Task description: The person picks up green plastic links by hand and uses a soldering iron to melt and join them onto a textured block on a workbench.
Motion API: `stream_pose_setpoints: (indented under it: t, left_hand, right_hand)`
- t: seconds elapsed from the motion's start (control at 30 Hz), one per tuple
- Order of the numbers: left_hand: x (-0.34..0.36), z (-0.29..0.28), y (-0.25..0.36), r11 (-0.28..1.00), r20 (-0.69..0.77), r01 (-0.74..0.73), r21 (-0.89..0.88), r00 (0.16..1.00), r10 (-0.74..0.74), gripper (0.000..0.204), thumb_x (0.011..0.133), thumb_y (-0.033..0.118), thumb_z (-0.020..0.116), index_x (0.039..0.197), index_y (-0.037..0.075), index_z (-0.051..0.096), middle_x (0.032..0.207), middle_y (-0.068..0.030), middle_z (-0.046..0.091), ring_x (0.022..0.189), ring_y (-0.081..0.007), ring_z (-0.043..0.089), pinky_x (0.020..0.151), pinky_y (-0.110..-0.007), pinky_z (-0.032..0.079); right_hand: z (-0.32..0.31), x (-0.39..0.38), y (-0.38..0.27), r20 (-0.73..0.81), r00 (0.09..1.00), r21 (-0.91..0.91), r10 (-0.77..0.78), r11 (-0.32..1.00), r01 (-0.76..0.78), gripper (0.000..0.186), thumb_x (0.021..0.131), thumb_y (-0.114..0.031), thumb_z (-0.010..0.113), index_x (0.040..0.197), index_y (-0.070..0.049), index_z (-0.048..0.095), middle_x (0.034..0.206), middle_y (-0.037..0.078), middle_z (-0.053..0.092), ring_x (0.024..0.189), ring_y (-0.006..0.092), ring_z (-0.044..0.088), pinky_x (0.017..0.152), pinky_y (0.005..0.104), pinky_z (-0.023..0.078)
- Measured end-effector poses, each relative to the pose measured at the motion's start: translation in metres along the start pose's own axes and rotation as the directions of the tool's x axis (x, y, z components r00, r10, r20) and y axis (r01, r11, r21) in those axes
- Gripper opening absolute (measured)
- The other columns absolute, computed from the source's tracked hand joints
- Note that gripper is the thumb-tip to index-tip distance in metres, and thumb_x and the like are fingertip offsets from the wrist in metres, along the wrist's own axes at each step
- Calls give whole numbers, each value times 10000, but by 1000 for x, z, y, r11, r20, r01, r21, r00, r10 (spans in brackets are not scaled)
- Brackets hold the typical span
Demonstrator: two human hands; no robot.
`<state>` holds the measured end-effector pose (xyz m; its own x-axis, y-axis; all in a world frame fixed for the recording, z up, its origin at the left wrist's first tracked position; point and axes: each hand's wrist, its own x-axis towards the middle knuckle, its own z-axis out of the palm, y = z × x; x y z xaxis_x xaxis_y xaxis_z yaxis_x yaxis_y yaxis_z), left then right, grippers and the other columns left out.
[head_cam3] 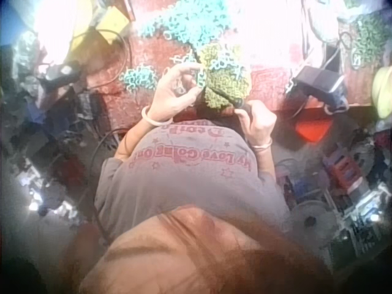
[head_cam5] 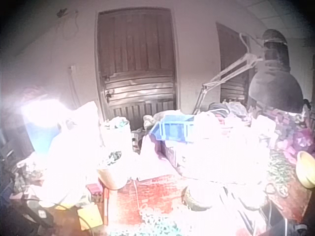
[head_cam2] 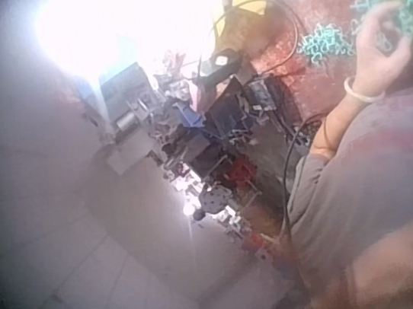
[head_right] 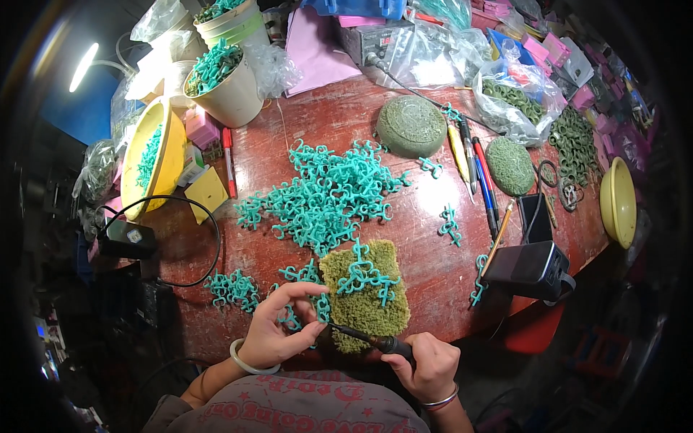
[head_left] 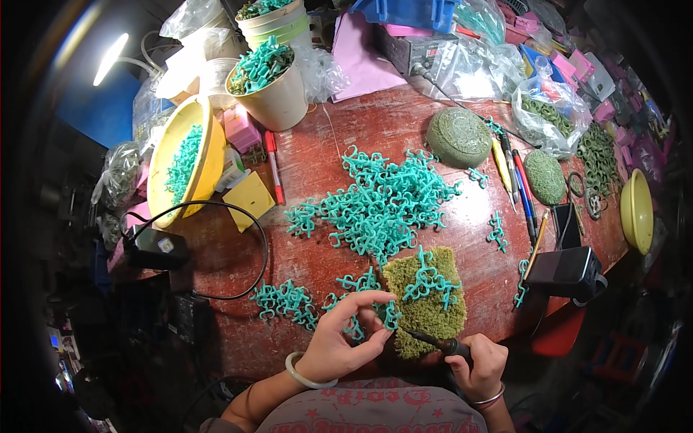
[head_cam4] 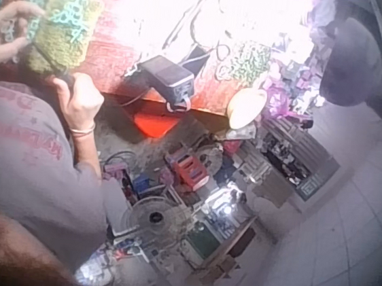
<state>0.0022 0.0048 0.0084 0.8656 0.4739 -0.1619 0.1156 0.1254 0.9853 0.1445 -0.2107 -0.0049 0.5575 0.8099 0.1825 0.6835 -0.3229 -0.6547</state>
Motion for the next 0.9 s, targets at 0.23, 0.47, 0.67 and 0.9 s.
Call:
stream_pose_setpoints:
  t: [0.23,0.47,0.67,0.9]
  left_hand:
    - [0,-1,0,1000,-5,-3,-5,1000,2,461,822,-18,707,1261,36,577,845,22,555,780,-55,524,727,-226,438]
    - [0,-1,0,1000,-1,-8,-10,1000,8,461,823,-22,702,1263,34,575,841,22,550,778,-55,517,727,-226,434]
    - [-1,-1,1,1000,-3,3,-8,1000,-3,456,823,-15,707,1258,36,578,841,23,556,783,-58,520,729,-228,434]
    - [0,-1,1,999,8,-17,28,1000,17,465,832,-10,694,1273,60,566,832,28,561,793,-58,527,746,-228,444]
  right_hand:
    - [1,1,0,5,1000,-9,-6,1000,6,451,887,-426,671,759,-10,552,630,111,485,517,308,528,468,379,381]
    - [0,1,2,3,999,-33,-36,999,36,441,861,-424,703,768,-16,562,625,104,507,503,296,543,452,368,392]
    - [1,2,3,-7,998,-46,-59,997,58,429,835,-415,740,776,-24,572,617,92,522,484,276,547,436,354,398]
    - [0,0,1,-9,1000,9,-1,1000,1,464,893,-438,659,763,-5,555,636,112,492,518,308,533,469,379,385]
